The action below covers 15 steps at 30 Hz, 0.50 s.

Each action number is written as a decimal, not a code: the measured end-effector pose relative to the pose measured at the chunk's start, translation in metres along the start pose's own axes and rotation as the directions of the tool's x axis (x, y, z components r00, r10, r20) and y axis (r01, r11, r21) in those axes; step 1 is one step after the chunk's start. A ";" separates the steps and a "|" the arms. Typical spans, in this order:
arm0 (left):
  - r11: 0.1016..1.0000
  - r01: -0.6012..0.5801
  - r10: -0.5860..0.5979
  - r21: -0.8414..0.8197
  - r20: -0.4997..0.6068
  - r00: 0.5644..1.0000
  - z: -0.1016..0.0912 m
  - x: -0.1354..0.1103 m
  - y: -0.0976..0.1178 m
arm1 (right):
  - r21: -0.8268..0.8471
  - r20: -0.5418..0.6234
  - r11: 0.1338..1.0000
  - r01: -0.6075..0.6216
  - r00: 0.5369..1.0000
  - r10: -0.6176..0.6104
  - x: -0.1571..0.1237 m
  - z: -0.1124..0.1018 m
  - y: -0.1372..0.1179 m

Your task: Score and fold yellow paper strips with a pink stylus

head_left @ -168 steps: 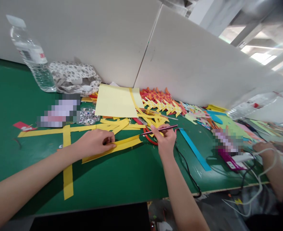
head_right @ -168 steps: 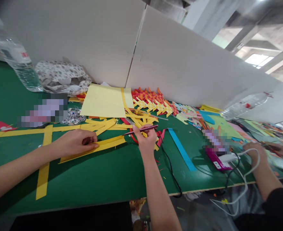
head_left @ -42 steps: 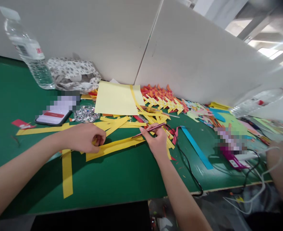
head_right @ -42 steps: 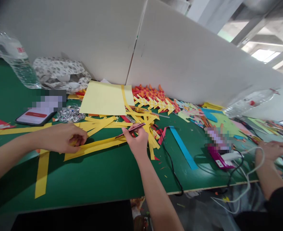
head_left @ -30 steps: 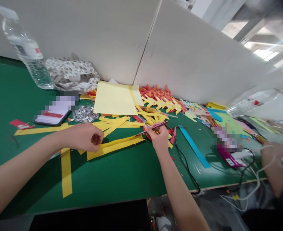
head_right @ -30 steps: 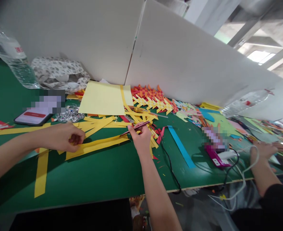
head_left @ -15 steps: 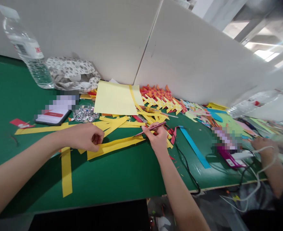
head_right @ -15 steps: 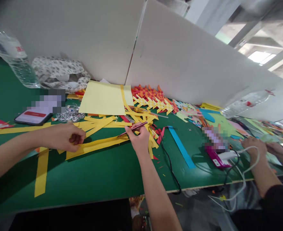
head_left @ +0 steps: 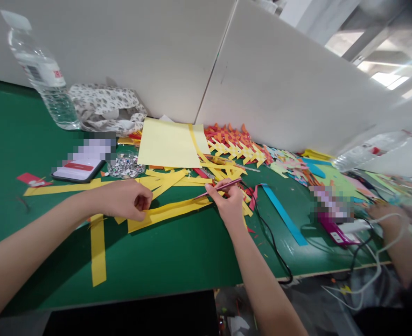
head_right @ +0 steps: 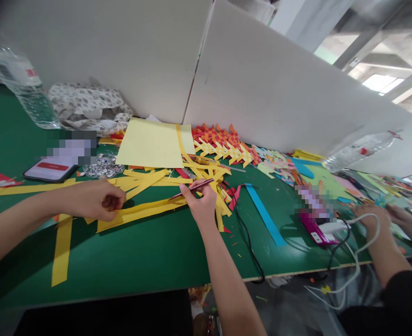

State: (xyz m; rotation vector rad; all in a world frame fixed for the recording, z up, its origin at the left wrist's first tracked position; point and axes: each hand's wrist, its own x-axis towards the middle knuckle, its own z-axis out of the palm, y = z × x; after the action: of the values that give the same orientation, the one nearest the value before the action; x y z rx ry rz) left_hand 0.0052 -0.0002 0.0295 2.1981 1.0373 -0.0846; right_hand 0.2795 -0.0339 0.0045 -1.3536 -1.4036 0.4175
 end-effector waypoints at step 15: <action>1.000 0.007 -0.007 -0.016 -0.001 1.000 0.000 0.002 0.000 | -0.083 0.021 0.993 0.089 0.996 -0.088 -0.003 0.000 -0.004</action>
State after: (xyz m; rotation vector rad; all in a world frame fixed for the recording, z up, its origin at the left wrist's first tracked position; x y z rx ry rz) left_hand 0.0064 0.0008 0.0283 2.1807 1.0428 -0.0774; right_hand 0.2773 -0.0375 0.0066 -1.3517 -1.5042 0.3157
